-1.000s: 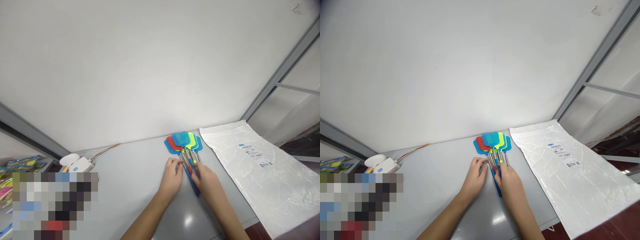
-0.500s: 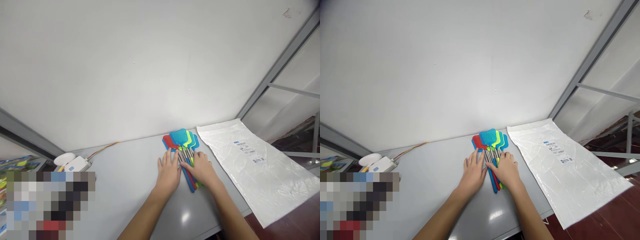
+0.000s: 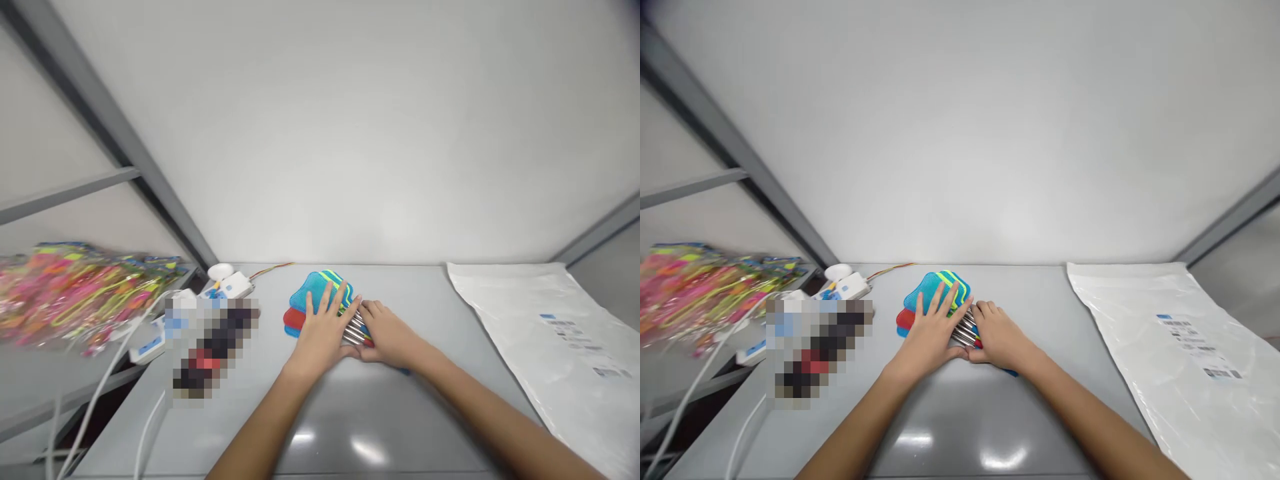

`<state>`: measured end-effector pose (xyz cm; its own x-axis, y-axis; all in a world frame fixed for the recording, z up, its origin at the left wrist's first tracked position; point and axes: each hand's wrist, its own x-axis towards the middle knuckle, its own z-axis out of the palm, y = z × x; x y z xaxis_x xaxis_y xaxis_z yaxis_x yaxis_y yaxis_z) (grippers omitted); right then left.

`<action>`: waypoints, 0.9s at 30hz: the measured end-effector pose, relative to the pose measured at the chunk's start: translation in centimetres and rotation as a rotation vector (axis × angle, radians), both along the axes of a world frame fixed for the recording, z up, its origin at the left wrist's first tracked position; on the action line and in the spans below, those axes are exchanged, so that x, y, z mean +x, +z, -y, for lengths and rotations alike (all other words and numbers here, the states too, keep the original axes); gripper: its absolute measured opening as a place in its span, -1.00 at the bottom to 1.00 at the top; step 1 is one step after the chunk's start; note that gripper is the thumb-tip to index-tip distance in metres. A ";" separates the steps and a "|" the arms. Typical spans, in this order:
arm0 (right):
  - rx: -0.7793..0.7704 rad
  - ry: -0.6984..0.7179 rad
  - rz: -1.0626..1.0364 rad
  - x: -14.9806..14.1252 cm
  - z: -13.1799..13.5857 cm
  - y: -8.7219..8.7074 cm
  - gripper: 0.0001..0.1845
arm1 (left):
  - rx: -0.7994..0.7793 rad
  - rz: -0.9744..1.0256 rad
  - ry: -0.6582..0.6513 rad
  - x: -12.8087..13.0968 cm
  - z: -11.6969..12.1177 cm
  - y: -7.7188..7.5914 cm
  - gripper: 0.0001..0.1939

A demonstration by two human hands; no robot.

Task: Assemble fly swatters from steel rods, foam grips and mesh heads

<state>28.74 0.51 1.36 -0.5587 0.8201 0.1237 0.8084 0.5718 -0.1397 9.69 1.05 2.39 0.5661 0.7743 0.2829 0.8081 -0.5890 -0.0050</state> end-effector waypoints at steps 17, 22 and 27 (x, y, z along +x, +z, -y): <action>0.124 0.367 0.224 -2.9 -11.6 0.5 -0.32 | 0.015 0.019 0.263 -4.9 -6.1 -2.7 -0.40; 0.147 0.289 0.208 -2.4 -11.8 0.1 -0.21 | 0.027 0.043 0.250 -4.9 -6.9 -2.9 -0.38; 0.201 0.132 0.128 -2.1 -9.1 0.1 -0.17 | 0.035 0.051 0.227 -4.5 -6.2 -2.0 -0.30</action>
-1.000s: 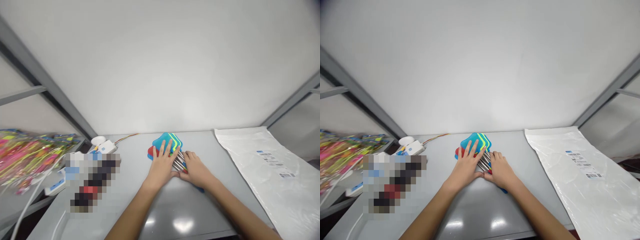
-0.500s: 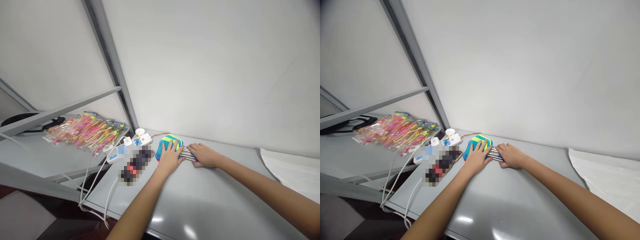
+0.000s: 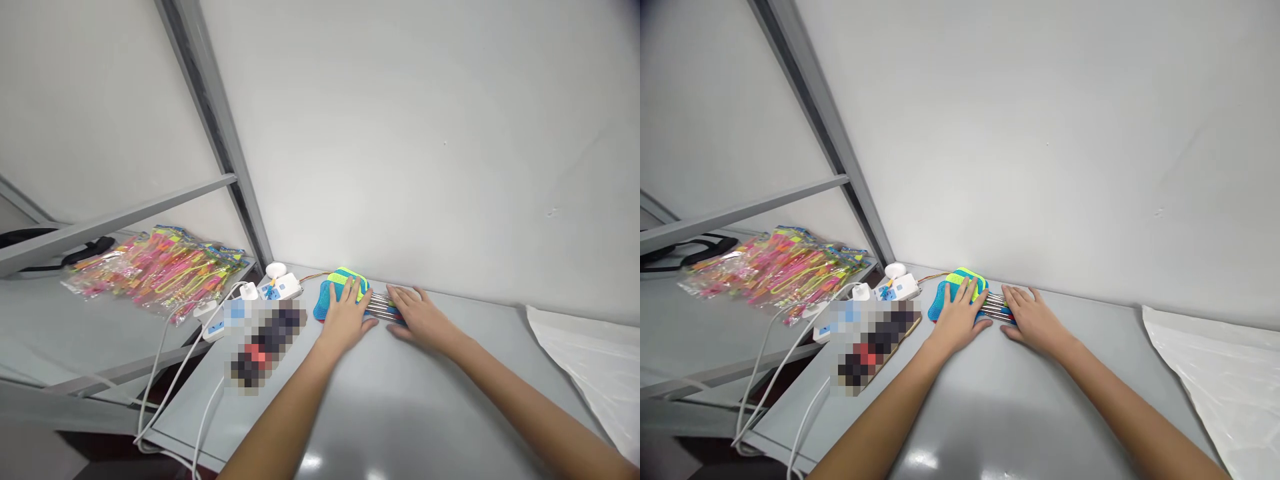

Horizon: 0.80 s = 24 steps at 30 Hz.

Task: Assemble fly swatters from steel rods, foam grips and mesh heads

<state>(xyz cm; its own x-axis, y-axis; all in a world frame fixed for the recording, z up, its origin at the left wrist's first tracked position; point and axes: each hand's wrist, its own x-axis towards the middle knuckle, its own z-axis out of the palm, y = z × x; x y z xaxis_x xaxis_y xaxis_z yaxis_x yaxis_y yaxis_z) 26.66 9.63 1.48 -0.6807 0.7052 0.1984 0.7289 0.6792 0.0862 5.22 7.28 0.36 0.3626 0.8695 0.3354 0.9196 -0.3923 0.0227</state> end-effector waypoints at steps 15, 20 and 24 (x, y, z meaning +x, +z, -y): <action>-0.252 -0.380 -0.141 2.8 13.3 -4.0 -0.27 | -0.344 0.074 -0.394 2.7 8.7 -0.4 -0.38; -0.291 -0.375 -0.149 2.5 13.0 -3.5 -0.26 | -0.386 0.071 -0.377 2.8 8.5 0.4 -0.37; -0.306 -0.360 -0.139 2.6 13.0 -3.6 -0.26 | -0.366 0.120 -0.347 2.8 8.7 0.9 -0.43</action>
<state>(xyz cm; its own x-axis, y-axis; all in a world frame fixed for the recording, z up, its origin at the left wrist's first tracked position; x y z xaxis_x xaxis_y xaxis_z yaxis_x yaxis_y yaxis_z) 29.30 -3.36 -2.14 -0.3645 0.9311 0.0172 0.9126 0.3608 -0.1925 8.00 -1.41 1.22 0.6281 0.7731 0.0886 0.7193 -0.6202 0.3130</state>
